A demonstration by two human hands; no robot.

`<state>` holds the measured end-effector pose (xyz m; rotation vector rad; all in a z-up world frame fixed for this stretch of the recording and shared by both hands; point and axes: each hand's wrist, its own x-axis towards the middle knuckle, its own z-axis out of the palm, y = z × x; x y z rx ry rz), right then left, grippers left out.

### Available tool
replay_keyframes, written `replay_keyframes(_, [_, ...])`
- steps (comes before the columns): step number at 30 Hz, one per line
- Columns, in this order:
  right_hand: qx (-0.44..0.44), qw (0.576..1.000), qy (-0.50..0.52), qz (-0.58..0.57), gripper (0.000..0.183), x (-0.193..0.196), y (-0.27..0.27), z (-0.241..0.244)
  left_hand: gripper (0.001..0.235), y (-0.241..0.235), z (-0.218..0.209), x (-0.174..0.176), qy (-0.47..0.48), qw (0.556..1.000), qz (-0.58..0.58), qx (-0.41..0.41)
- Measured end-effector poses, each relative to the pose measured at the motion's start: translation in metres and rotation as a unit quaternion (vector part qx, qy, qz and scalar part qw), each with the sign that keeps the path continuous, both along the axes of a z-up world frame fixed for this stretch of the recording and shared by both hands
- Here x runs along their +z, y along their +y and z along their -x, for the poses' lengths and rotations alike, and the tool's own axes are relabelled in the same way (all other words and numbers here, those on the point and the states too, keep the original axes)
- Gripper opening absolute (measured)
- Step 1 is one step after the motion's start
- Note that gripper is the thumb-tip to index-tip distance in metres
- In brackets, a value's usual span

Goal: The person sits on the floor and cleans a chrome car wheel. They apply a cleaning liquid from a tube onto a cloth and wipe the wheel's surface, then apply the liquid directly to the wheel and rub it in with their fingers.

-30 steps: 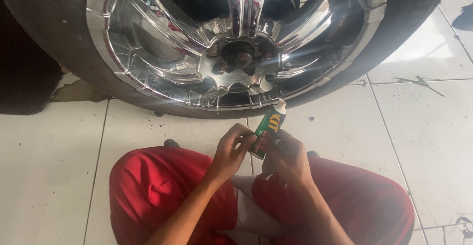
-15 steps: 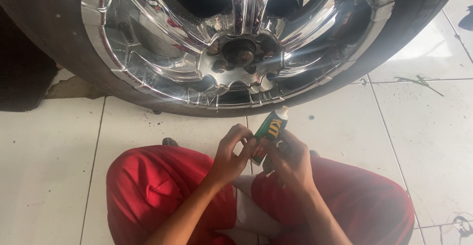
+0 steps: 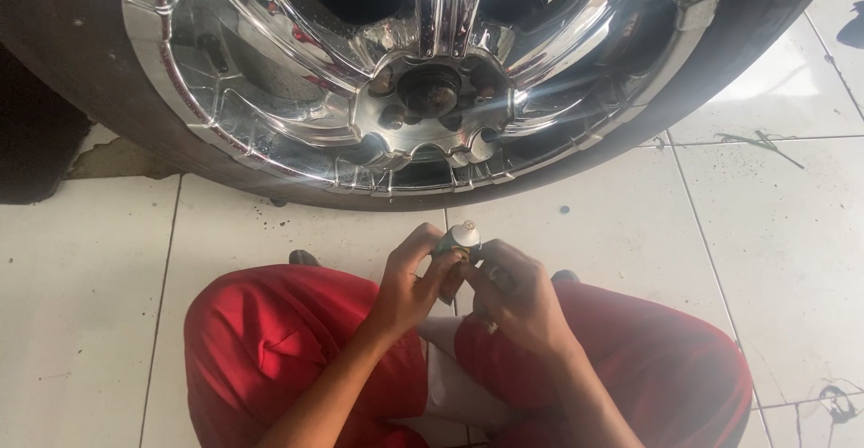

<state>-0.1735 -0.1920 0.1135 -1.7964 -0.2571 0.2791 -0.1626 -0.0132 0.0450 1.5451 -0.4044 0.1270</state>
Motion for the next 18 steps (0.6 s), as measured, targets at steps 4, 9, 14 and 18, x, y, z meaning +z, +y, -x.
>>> replay_keyframes(4, [-0.059, 0.996, 0.047, 0.044, 0.012, -0.001, 0.001, 0.0, 0.013, 0.0, -0.002, -0.006, -0.005, 1.0, 0.011, -0.005])
replay_keyframes(9, [-0.05, 0.997, 0.053, 0.03, 0.011, -0.002, 0.005, 0.002, 0.015, -0.003, 0.002, -0.009, -0.005, 1.0, 0.01, 0.0])
replay_keyframes(14, [-0.048, 0.998, -0.017, 0.039, 0.01, -0.009, 0.006, 0.004, 0.016, -0.003, 0.004, -0.004, 0.07, 0.997, 0.013, -0.037])
replay_keyframes(18, [-0.066, 0.997, -0.017, 0.024, 0.008, -0.004, 0.005, 0.006, 0.018, -0.002, 0.003, -0.006, 0.005, 1.0, 0.009, -0.03])
